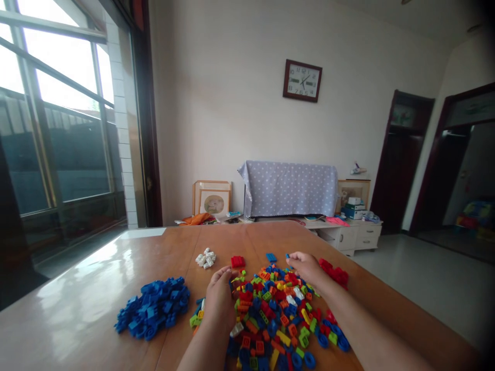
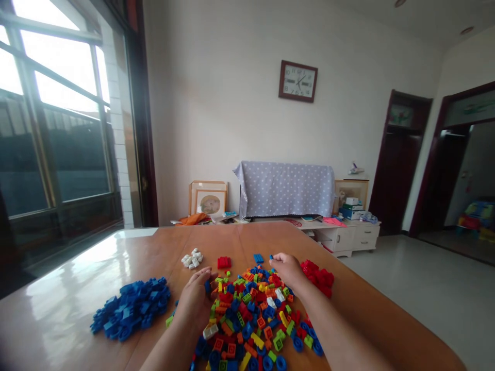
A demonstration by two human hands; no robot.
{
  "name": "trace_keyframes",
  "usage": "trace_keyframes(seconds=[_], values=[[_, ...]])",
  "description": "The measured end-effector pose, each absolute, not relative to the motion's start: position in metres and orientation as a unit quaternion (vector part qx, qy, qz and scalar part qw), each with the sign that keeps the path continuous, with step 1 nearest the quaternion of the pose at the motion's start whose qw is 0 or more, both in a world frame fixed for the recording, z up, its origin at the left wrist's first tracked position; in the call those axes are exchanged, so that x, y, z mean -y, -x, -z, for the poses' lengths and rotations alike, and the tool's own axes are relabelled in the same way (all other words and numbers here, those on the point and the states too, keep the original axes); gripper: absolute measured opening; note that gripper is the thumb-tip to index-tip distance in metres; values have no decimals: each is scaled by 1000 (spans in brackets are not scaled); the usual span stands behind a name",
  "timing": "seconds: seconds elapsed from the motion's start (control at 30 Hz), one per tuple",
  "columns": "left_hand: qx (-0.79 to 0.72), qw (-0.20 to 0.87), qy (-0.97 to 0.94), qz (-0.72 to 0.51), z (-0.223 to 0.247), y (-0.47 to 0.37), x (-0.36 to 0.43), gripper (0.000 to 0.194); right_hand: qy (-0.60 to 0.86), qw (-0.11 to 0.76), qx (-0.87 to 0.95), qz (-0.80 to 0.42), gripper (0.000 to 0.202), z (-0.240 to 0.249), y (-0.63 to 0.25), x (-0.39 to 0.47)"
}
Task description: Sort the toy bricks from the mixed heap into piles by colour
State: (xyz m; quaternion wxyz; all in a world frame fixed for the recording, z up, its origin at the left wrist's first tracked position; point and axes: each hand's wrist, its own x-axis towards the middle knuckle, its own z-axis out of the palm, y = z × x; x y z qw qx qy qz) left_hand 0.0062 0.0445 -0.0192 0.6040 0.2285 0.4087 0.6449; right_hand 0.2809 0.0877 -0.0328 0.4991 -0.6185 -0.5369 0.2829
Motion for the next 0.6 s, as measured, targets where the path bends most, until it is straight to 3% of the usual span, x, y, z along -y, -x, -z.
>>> trace_keyframes(seconds=[0.33, 0.6], values=[[-409, 617, -154, -655, 20, -4, -52, 21, 682, 401, 562, -240, 12, 37, -270, -152], [-382, 644, -109, -654, 13, -5, -47, 13, 727, 340, 541, -252, 27, 43, -268, -172]])
